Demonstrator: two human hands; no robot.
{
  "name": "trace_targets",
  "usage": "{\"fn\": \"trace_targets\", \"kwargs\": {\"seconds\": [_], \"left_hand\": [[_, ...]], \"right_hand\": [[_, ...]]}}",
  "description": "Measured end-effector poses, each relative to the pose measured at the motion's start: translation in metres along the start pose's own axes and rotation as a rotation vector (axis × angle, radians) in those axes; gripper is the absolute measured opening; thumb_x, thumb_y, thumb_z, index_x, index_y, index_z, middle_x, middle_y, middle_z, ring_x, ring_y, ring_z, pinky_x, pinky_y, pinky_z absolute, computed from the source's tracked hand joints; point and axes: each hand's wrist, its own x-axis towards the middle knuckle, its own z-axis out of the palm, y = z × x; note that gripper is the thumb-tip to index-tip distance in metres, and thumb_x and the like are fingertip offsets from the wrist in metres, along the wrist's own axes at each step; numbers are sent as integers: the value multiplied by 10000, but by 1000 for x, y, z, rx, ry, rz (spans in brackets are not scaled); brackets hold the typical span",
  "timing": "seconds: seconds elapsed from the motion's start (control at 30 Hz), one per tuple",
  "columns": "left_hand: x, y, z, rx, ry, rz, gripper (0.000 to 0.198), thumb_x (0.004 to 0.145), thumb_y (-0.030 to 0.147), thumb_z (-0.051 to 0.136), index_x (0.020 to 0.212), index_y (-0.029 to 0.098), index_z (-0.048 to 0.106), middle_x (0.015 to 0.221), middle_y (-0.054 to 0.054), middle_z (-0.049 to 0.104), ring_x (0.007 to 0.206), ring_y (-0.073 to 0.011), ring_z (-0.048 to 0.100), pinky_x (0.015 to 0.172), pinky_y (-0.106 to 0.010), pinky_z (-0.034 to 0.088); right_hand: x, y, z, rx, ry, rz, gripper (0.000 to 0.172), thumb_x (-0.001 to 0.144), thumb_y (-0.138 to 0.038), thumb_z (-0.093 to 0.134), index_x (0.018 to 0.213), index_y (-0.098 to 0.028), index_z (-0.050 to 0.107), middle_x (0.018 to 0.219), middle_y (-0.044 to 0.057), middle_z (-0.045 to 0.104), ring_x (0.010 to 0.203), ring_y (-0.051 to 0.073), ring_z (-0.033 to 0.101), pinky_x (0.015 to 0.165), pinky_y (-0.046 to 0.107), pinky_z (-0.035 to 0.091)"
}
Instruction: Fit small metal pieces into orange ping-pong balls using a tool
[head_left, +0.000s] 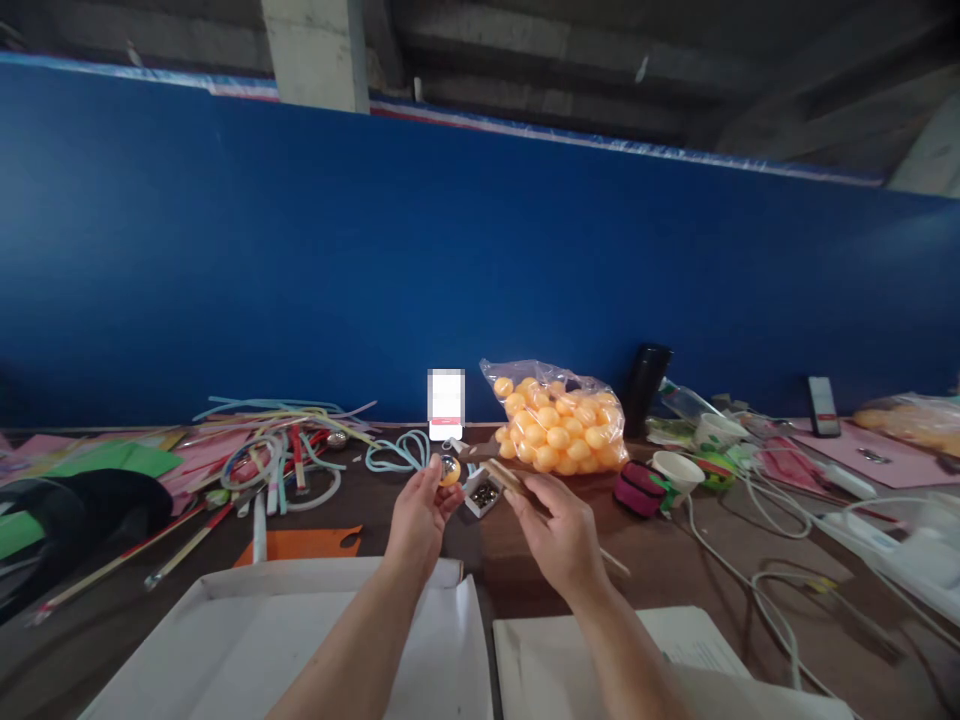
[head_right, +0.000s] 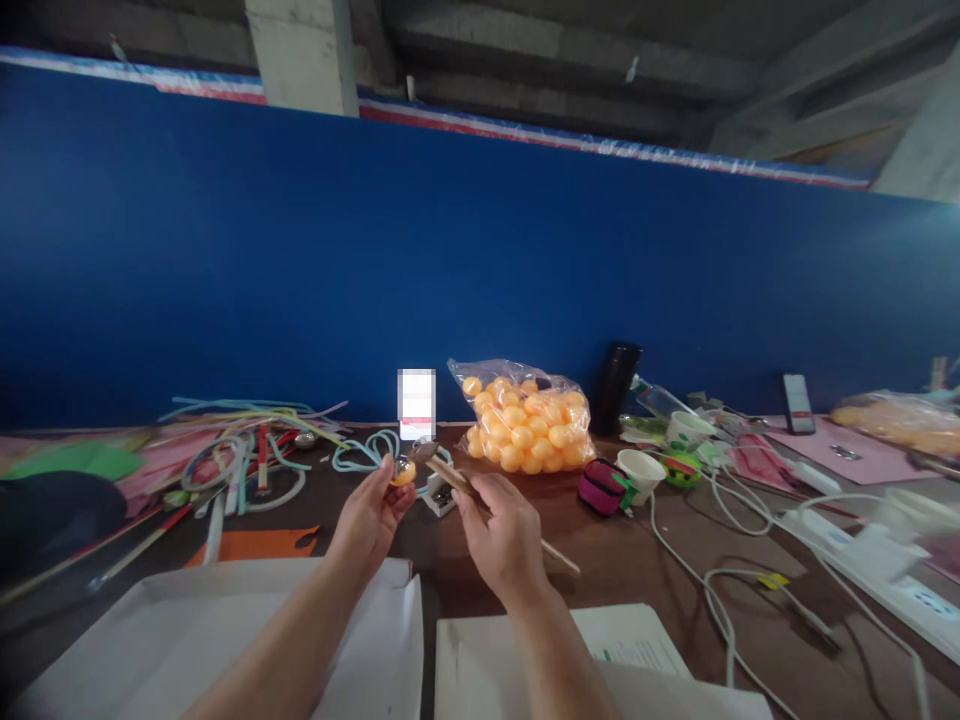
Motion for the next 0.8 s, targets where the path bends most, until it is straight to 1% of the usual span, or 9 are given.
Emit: {"fn": "trace_targets", "kwargs": {"seconds": [0.07, 0.2, 0.3, 0.4, 0.5, 0.67, 0.8], "left_hand": [[0, 0, -1, -17, 2, 6, 214, 724, 284, 733, 794, 110, 629, 742, -48, 650, 610, -92, 613, 626, -222, 554], [1, 0, 0, -20, 36, 15, 129, 750, 219, 706, 778, 111, 641, 748, -62, 669, 649, -116, 647, 638, -229, 560], [2, 0, 2, -16, 48, 8, 98, 765, 201, 686, 771, 112, 646, 756, -71, 679, 667, -130, 658, 645, -240, 565], [0, 1, 3, -3, 22, -1, 106, 768, 209, 684, 780, 108, 654, 762, -77, 683, 677, -138, 662, 664, -255, 568], [-2, 2, 3, 2, -19, 0, 121, 772, 213, 679, 816, 101, 664, 784, -77, 685, 664, -130, 656, 660, -246, 562], [-2, 1, 2, -6, -11, 5, 105, 779, 204, 668, 819, 107, 668, 796, -76, 689, 671, -127, 654, 659, -237, 556], [1, 0, 1, 3, -13, -2, 137, 769, 214, 678, 866, 117, 676, 830, -82, 700, 668, -124, 651, 641, -232, 549]], "right_hand": [[1, -1, -1, 16, 23, 1, 212, 874, -257, 541, 1050, -236, 657, 988, 66, 695, 904, 207, 653, 821, 321, 529], [1, -2, -2, -11, -8, 12, 206, 877, -263, 539, 1038, -242, 665, 971, 63, 697, 897, 210, 654, 818, 325, 529], [0, -1, 0, -25, -14, 13, 199, 883, -263, 534, 1031, -241, 664, 968, 67, 694, 904, 215, 650, 820, 330, 524], [-1, 1, 1, -60, -23, 8, 197, 877, -257, 542, 1027, -239, 668, 960, 62, 693, 890, 207, 651, 812, 315, 522], [-1, 2, 1, -91, -50, 4, 198, 872, -255, 545, 1024, -239, 671, 941, 59, 691, 870, 205, 650, 792, 305, 522], [-1, 2, 1, -60, -45, 17, 207, 888, -254, 524, 1048, -239, 655, 961, 63, 680, 892, 207, 636, 818, 313, 507], [-1, 2, 1, -82, -65, 21, 201, 880, -258, 540, 1041, -236, 658, 949, 58, 680, 887, 207, 633, 812, 308, 504]]}}
